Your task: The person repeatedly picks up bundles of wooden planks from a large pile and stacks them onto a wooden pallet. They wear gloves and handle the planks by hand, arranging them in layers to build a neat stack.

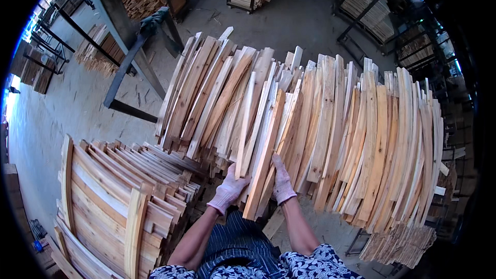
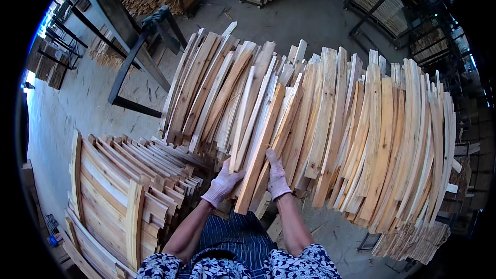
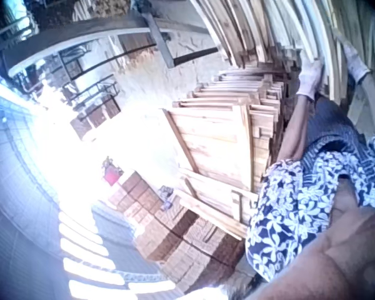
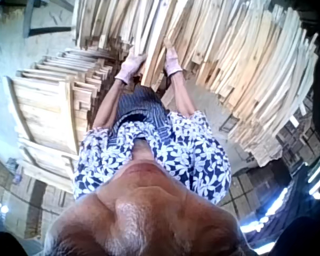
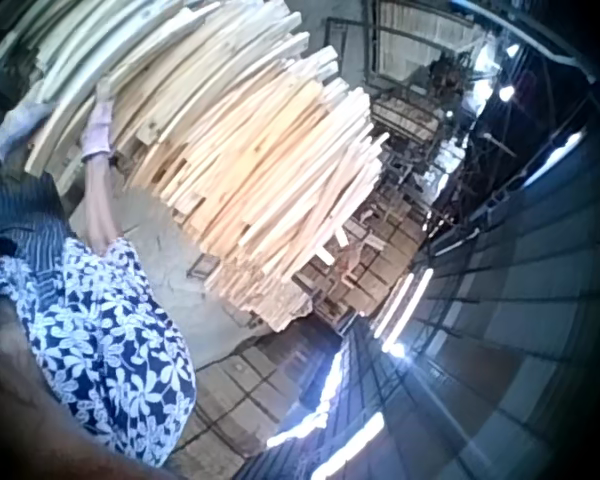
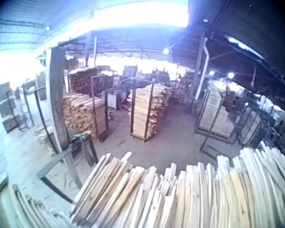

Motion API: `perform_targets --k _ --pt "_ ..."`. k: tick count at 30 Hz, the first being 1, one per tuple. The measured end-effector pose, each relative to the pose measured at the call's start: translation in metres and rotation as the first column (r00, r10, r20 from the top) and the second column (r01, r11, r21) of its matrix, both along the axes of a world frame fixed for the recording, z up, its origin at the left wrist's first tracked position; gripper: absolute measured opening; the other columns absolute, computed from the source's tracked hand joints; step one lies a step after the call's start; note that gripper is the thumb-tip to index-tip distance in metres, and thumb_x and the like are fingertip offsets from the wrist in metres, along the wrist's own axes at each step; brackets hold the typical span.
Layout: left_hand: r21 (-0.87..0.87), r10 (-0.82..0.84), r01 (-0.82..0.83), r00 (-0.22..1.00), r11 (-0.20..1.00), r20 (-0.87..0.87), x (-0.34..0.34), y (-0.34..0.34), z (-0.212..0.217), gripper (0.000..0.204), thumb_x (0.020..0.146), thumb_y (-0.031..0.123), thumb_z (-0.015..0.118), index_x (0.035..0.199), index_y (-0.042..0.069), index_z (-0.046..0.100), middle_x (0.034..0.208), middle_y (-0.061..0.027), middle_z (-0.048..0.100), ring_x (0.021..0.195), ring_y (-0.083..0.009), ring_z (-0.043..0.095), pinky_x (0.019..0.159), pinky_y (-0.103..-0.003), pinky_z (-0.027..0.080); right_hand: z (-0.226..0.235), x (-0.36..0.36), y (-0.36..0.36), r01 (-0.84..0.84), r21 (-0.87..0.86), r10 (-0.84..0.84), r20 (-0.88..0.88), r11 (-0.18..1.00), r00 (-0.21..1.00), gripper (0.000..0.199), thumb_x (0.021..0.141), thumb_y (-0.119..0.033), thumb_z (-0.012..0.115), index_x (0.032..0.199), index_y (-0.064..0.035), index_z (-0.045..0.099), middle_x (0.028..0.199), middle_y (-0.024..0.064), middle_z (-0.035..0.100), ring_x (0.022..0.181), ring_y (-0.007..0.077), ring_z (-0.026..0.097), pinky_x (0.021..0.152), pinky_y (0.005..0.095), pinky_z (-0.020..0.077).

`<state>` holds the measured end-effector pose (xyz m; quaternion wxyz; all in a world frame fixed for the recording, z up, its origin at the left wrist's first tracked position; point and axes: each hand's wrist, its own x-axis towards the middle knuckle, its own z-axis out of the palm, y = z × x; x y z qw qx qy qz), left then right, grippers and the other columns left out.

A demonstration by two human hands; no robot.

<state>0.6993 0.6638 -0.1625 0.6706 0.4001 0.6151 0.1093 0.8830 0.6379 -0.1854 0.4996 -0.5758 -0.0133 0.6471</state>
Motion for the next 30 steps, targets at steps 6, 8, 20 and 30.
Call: perform_targets --k 6,8,20,30 --pt "0.254 -0.308 0.230 0.892 0.939 0.332 -0.029 -0.045 0.066 0.097 0.083 0.034 0.074 0.151 0.004 0.012 0.135 -0.0236 0.047 0.125 -0.0272 0.049 0.105 -0.040 0.045 0.046 0.007 -0.048 -0.137 0.118 0.152 -0.131 0.983 0.980 0.074 0.089 -0.054 0.063 0.138 -0.0029 0.044 0.119 0.0175 0.062 0.105 0.0259 0.066 0.085 0.0388 0.0594" --pt "-0.164 0.039 0.099 0.733 0.981 0.679 -0.024 -0.038 0.053 0.090 0.089 0.036 0.068 0.150 0.002 0.012 0.137 -0.0251 0.045 0.125 -0.0277 0.050 0.105 -0.039 0.045 0.055 0.005 -0.071 -0.192 0.069 0.199 -0.111 0.979 0.974 0.074 0.090 -0.053 0.061 0.141 -0.0035 0.042 0.125 0.0192 0.059 0.108 0.0271 0.064 0.091 0.0359 0.0562" --pt "0.185 -0.101 0.088 0.993 0.979 0.060 -0.019 -0.073 0.107 0.114 0.077 0.057 0.072 0.152 -0.001 0.009 0.141 -0.0309 0.042 0.131 -0.0383 0.046 0.109 -0.038 0.038 0.079 -0.024 -0.091 -0.285 0.264 0.248 0.165 0.922 0.955 0.058 0.097 -0.047 0.052 0.133 -0.0009 0.050 0.120 0.0153 0.061 0.106 0.0259 0.061 0.094 0.0371 0.0509" --pt "0.365 0.430 -0.811 0.561 0.458 0.707 -0.065 -0.148 0.155 0.122 0.076 0.024 0.085 0.153 0.001 -0.007 0.152 -0.0166 0.027 0.139 -0.0227 0.028 0.116 -0.034 0.022 0.193 -0.114 -0.040 -0.749 0.421 0.584 0.470 0.511 0.662 0.081 0.081 -0.041 0.066 0.143 0.0005 0.035 0.127 0.0160 0.055 0.108 0.0267 0.060 0.088 0.0374 0.0536"
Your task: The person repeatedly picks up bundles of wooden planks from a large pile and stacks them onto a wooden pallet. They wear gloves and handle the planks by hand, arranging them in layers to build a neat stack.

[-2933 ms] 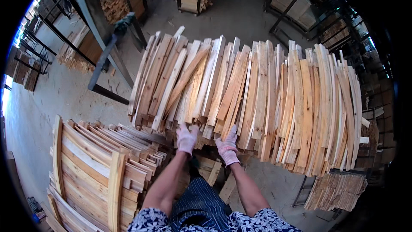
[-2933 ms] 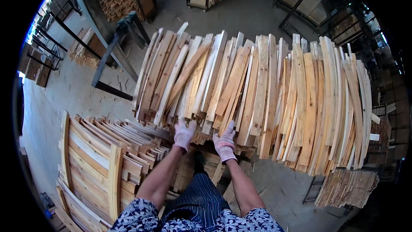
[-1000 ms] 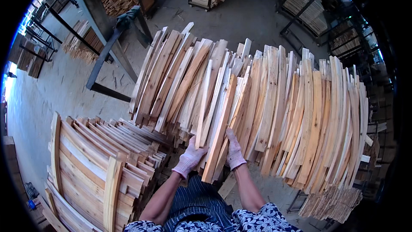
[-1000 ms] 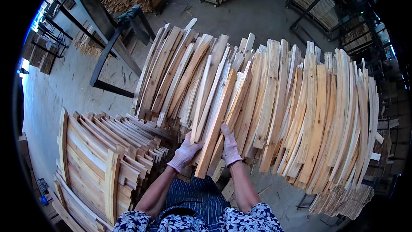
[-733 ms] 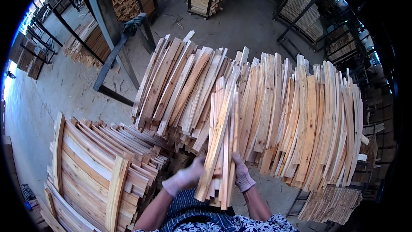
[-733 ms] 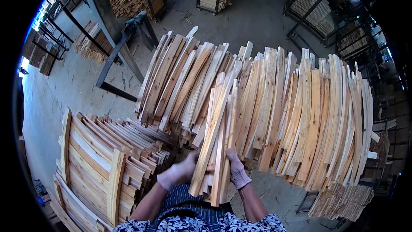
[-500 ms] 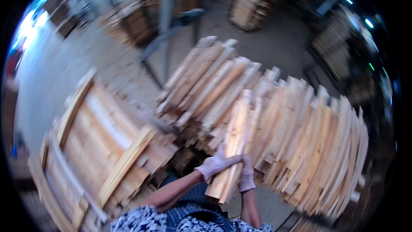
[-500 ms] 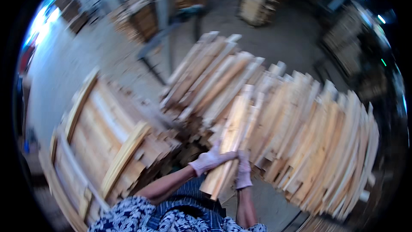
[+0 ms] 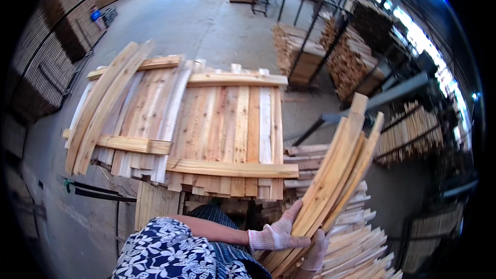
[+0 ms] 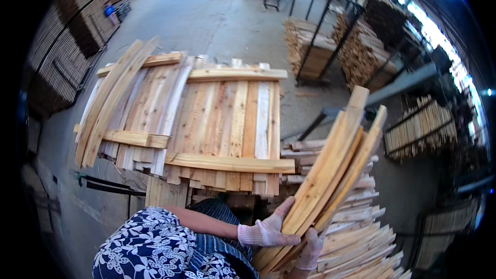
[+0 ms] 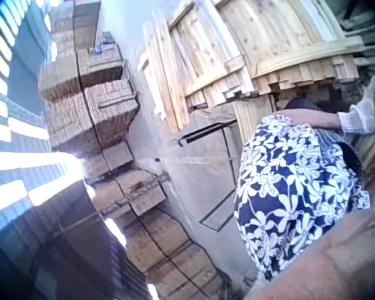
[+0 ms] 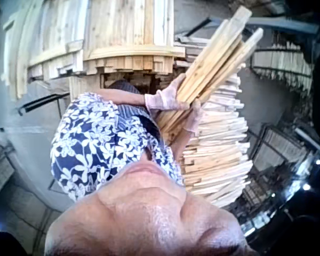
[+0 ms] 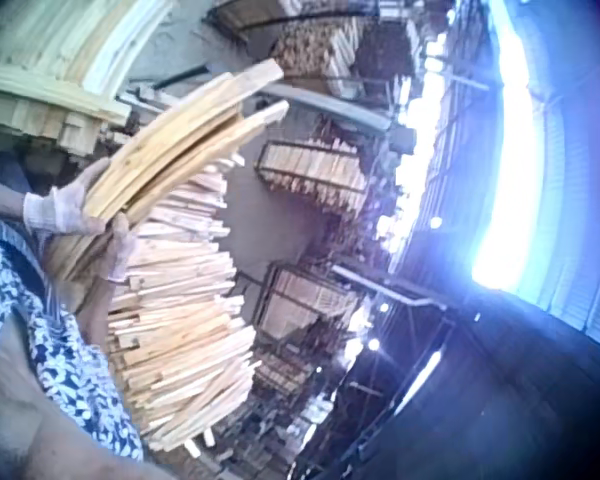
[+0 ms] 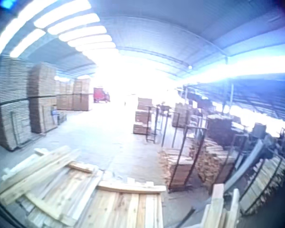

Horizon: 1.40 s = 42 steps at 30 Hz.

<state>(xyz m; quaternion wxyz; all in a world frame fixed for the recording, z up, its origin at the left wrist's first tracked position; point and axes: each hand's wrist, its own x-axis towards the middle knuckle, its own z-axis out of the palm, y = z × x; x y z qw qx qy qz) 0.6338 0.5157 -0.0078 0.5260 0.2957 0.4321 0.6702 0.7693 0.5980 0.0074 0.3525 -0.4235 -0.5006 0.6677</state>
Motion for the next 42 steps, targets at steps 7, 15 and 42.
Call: perform_targets --k 7,15,42 --pt "-0.032 0.336 -0.342 0.934 0.939 -0.121 -0.137 -0.024 0.059 0.120 0.081 0.039 0.080 0.151 -0.001 -0.009 0.141 -0.0156 0.043 0.130 -0.0217 0.042 0.110 -0.033 0.033 0.057 -0.181 0.026 -0.454 0.009 0.446 -0.199 0.891 0.873 0.075 0.085 -0.014 0.064 0.150 -0.0016 0.028 0.129 0.0123 0.055 0.113 0.0197 0.056 0.096 0.0302 0.0457" --pt "-0.576 0.019 -0.671 0.658 0.467 -0.753 -0.280 -0.050 0.033 0.092 0.075 0.049 0.072 0.137 -0.007 0.035 0.140 -0.0308 0.040 0.126 -0.0416 0.048 0.105 -0.044 0.042 0.012 -0.330 0.030 -0.665 0.274 0.231 0.791 0.695 0.567 0.093 0.081 -0.052 0.070 0.150 -0.0053 0.029 0.145 0.0284 0.040 0.132 0.0410 0.043 0.107 0.0420 0.0384" --pt "-0.239 -0.019 -0.564 0.368 0.790 -0.930 -0.361 -0.114 0.045 0.054 0.092 0.039 0.060 0.132 0.005 0.048 0.131 -0.0229 0.050 0.116 -0.0420 0.054 0.102 -0.045 0.044 0.067 -0.401 -0.019 -0.623 0.278 0.577 0.235 0.731 0.782 0.048 0.083 -0.030 0.071 0.116 0.0040 0.059 0.097 0.0115 0.065 0.090 0.0176 0.059 0.079 0.0325 0.0490"
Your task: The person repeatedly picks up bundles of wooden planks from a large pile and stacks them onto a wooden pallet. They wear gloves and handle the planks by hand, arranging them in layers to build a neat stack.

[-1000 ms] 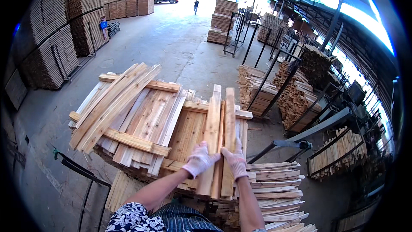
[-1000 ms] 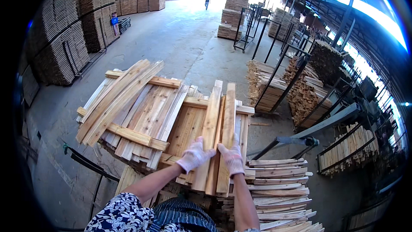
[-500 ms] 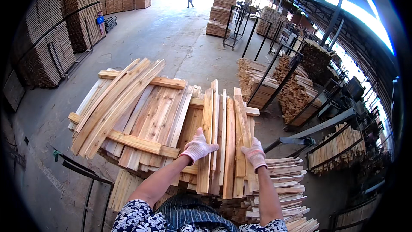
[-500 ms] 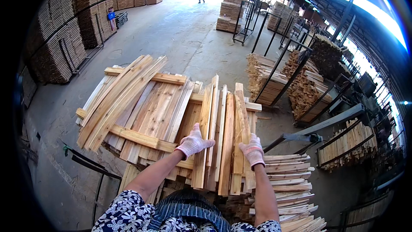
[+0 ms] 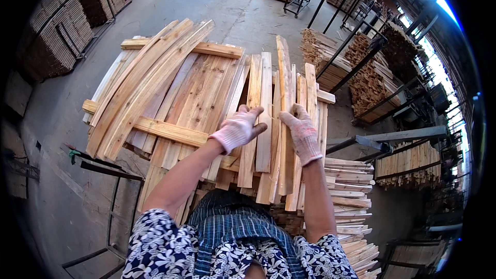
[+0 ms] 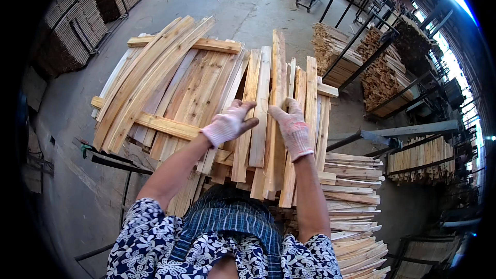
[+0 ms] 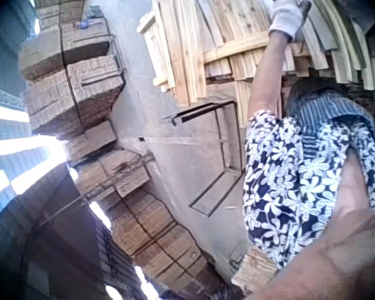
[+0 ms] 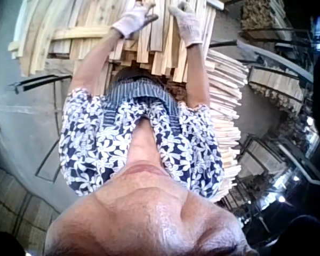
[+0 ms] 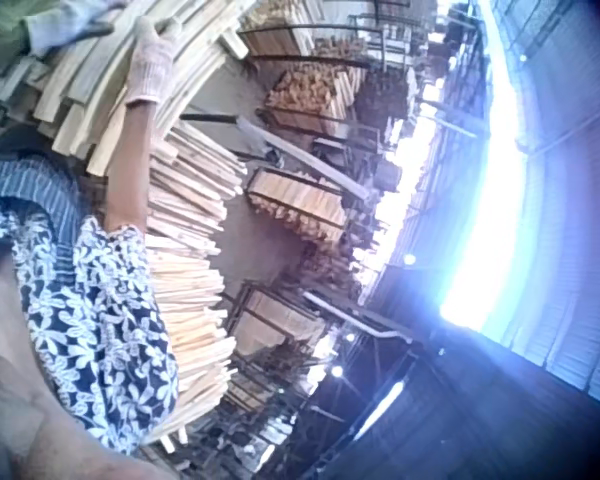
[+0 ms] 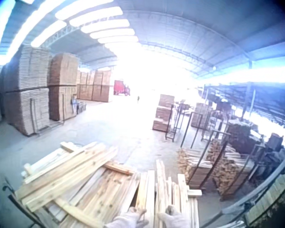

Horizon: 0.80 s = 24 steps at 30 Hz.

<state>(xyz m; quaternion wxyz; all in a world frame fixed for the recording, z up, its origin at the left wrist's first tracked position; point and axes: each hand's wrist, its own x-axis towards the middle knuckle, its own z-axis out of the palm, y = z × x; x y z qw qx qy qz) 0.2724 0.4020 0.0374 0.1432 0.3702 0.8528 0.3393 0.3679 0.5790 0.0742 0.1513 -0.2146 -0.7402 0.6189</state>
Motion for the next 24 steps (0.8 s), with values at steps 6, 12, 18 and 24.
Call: perform_targets --k 6,12,18,24 --pt "-0.437 -0.158 0.052 0.965 0.898 -0.209 0.005 -0.136 0.065 0.059 0.084 0.025 0.072 0.134 0.006 0.049 0.127 -0.0181 0.054 0.116 -0.0359 0.055 0.099 -0.041 0.046 -0.010 -0.046 -0.045 -0.061 0.580 -0.018 0.129 0.812 0.992 0.051 0.079 -0.036 0.074 0.110 0.0028 0.059 0.093 0.0196 0.063 0.086 0.0332 0.062 0.077 0.0407 0.0492" --pt "-0.580 -0.365 0.143 0.886 0.802 -0.286 -0.013 -0.158 0.039 0.061 0.077 0.025 0.078 0.128 0.008 0.050 0.121 -0.0120 0.058 0.112 -0.0302 0.058 0.092 -0.041 0.049 -0.069 -0.104 -0.080 -0.134 0.590 -0.116 0.366 0.796 0.923 0.073 0.085 -0.038 0.067 0.143 -0.0050 0.038 0.129 0.0335 0.048 0.115 0.0454 0.056 0.095 0.0464 0.0477" --pt "-0.560 -0.379 0.189 0.892 0.807 -0.244 -0.021 -0.168 0.049 0.061 0.076 0.024 0.078 0.127 0.007 0.050 0.121 -0.0122 0.058 0.112 -0.0302 0.058 0.093 -0.042 0.049 -0.047 -0.100 -0.086 -0.298 0.560 0.004 0.465 0.773 0.885 0.083 0.084 -0.038 0.068 0.150 -0.0091 0.027 0.133 0.0328 0.046 0.118 0.0458 0.054 0.099 0.0459 0.0459" --pt "-0.563 -0.457 0.265 0.859 0.783 -0.231 -0.030 -0.161 0.051 0.056 0.076 0.027 0.078 0.121 0.006 0.052 0.114 -0.0129 0.060 0.107 -0.0318 0.061 0.086 -0.042 0.054 -0.039 -0.102 -0.096 -0.362 0.628 -0.052 0.541 0.688 0.839 0.075 0.087 -0.040 0.065 0.149 -0.0137 0.032 0.129 0.0308 0.050 0.115 0.0452 0.055 0.100 0.0448 0.0448"
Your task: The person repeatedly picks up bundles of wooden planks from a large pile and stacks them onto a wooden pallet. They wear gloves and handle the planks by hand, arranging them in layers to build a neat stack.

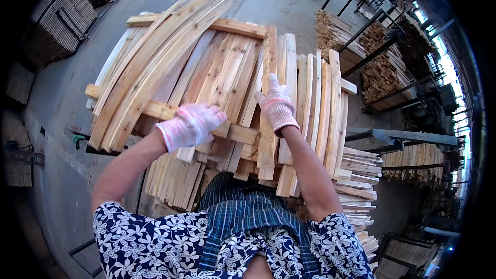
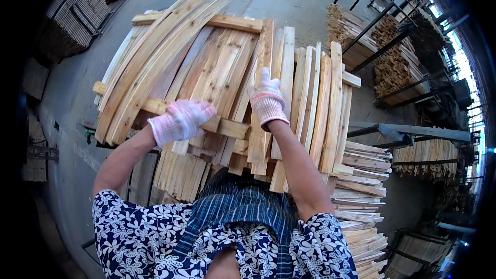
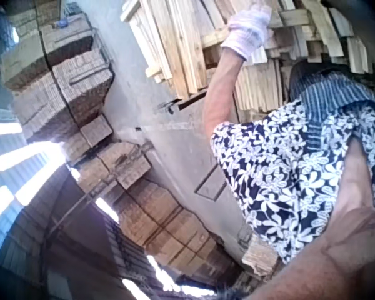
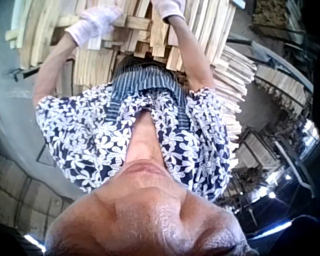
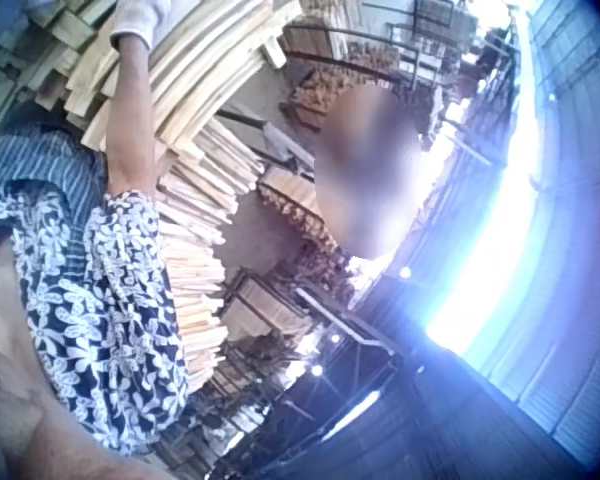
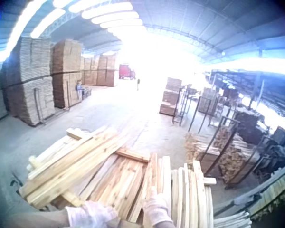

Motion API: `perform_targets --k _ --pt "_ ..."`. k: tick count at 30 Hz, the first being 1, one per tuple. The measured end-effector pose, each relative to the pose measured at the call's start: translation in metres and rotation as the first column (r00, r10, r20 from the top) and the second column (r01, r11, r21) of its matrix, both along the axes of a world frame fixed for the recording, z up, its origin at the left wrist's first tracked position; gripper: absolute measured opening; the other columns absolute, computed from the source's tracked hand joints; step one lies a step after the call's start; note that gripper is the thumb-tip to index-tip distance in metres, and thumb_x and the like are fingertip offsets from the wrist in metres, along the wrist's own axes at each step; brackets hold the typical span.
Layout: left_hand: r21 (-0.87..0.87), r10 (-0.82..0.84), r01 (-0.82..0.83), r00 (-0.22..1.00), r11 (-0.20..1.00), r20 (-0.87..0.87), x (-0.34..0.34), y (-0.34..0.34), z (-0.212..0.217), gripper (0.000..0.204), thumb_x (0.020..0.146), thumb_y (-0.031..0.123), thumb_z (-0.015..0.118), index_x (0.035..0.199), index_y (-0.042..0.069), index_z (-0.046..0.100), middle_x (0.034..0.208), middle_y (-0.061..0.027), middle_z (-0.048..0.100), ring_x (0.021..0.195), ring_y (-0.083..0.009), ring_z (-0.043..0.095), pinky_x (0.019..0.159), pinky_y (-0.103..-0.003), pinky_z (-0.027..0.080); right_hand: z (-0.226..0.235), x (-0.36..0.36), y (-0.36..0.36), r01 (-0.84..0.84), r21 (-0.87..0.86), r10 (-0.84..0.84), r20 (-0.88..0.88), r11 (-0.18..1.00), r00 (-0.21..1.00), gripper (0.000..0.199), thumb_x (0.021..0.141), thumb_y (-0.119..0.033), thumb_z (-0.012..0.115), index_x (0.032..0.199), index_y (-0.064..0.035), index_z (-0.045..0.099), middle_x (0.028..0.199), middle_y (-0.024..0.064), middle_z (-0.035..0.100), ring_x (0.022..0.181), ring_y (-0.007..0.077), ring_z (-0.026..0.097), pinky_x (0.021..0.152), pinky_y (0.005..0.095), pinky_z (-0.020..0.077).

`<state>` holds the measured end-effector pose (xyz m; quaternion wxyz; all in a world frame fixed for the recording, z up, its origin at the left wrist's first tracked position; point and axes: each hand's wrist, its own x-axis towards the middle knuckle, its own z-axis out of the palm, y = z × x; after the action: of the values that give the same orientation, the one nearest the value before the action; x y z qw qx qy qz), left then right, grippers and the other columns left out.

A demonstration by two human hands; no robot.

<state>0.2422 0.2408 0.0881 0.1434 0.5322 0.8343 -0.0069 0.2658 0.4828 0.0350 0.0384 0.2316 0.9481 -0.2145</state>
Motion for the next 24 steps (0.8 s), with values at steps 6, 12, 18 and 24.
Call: perform_targets --k 6,12,18,24 --pt "-0.040 -0.037 0.039 0.998 0.998 0.049 -0.009 0.001 0.008 0.053 0.076 0.028 0.078 0.117 0.005 0.052 0.112 -0.0132 0.060 0.105 -0.0324 0.062 0.085 -0.043 0.054 0.002 -0.006 0.020 -0.017 -0.119 0.016 -0.010 0.993 1.000 0.066 0.092 -0.033 0.061 0.148 -0.0118 0.033 0.122 0.0255 0.061 0.116 0.0392 0.058 0.096 0.0459 0.0478" --pt "-0.026 -0.066 0.068 0.994 0.997 0.089 -0.015 0.005 0.009 0.051 0.073 0.027 0.079 0.112 0.006 0.054 0.109 -0.0129 0.060 0.103 -0.0321 0.062 0.082 -0.043 0.055 -0.011 -0.001 -0.024 -0.010 -0.046 0.015 0.119 0.999 0.993 0.064 0.091 -0.022 0.061 0.147 -0.0166 0.030 0.121 0.0296 0.057 0.100 0.0463 0.063 0.085 0.0539 0.0502" --pt "0.025 -0.117 0.116 0.988 0.993 0.097 -0.019 0.002 0.002 0.050 0.072 0.028 0.079 0.109 0.006 0.055 0.104 -0.0129 0.060 0.100 -0.0321 0.063 0.079 -0.042 0.056 0.001 -0.002 -0.016 -0.118 -0.109 0.135 0.164 0.987 0.977 0.064 0.094 -0.030 0.056 0.149 -0.0165 0.025 0.124 0.0270 0.054 0.109 0.0426 0.060 0.092 0.0517 0.0480" --pt "-0.008 -0.102 0.103 0.988 0.995 0.116 -0.017 0.006 0.007 0.050 0.072 0.027 0.080 0.110 0.005 0.055 0.102 -0.0131 0.059 0.097 -0.0326 0.063 0.076 -0.043 0.056 0.009 -0.002 -0.031 -0.135 -0.115 0.165 0.315 0.984 0.935 0.062 0.095 -0.037 0.054 0.149 -0.0235 0.026 0.130 0.0247 0.049 0.109 0.0414 0.062 0.093 0.0532 0.0482"
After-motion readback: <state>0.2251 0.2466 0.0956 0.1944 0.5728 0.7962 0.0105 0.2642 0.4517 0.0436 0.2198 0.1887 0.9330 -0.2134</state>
